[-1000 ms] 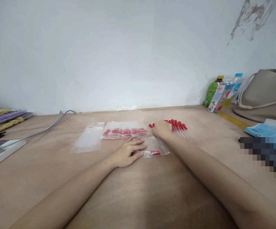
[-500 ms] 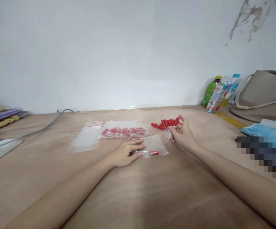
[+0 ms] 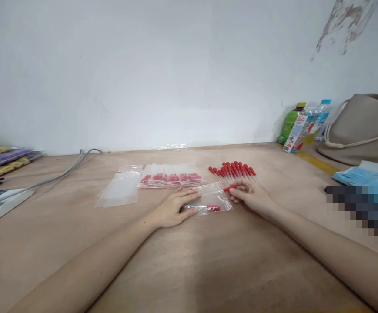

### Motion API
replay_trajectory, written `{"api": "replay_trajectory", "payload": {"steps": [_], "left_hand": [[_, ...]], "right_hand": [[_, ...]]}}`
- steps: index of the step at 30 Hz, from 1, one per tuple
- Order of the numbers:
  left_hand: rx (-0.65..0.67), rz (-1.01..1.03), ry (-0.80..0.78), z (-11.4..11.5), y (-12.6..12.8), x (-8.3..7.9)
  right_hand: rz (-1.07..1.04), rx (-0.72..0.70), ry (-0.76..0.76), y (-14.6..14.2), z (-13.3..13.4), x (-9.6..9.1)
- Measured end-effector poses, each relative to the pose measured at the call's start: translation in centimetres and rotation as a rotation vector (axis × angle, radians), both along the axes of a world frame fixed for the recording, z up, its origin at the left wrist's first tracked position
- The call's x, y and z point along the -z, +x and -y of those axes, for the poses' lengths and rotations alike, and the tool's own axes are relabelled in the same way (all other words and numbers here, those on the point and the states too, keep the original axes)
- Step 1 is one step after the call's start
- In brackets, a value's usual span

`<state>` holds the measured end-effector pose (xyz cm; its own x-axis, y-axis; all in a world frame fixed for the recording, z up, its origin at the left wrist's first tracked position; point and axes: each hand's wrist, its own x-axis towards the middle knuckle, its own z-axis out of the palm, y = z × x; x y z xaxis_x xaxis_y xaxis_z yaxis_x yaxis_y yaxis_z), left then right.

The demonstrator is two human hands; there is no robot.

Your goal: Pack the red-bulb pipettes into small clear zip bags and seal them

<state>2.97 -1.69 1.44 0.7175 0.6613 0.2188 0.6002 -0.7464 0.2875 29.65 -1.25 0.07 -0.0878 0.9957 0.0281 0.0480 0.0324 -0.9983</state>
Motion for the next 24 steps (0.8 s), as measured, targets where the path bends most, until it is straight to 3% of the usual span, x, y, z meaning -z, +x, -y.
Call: {"api": "replay_trajectory", "payload": {"steps": [3, 6, 12, 19, 24], "left_hand": [[0.008, 0.018, 0.015, 0.0, 0.0, 0.1], [0.015, 0.022, 0.011, 0.0, 0.0, 0.0], [0.020, 0.034, 0.011, -0.1, 0.1, 0.0], [0.001, 0.027, 0.007, -0.1, 0.1, 0.0], [0.015, 0.021, 0.010, -0.2, 0.0, 0.1]], "right_hand": [[0.180, -0.210, 0.010, 0.9, -0.4, -0.1], [0.271, -0.290, 0.046, 1.5, -1.0, -0.2], [0.360, -0.301, 0.186, 0.5, -0.5, -0.6], [0.240, -0.306, 0.119, -1.0, -0.1, -0.4], [0.312, -0.236, 0.184, -0.7, -0.6, 0.2]]}}
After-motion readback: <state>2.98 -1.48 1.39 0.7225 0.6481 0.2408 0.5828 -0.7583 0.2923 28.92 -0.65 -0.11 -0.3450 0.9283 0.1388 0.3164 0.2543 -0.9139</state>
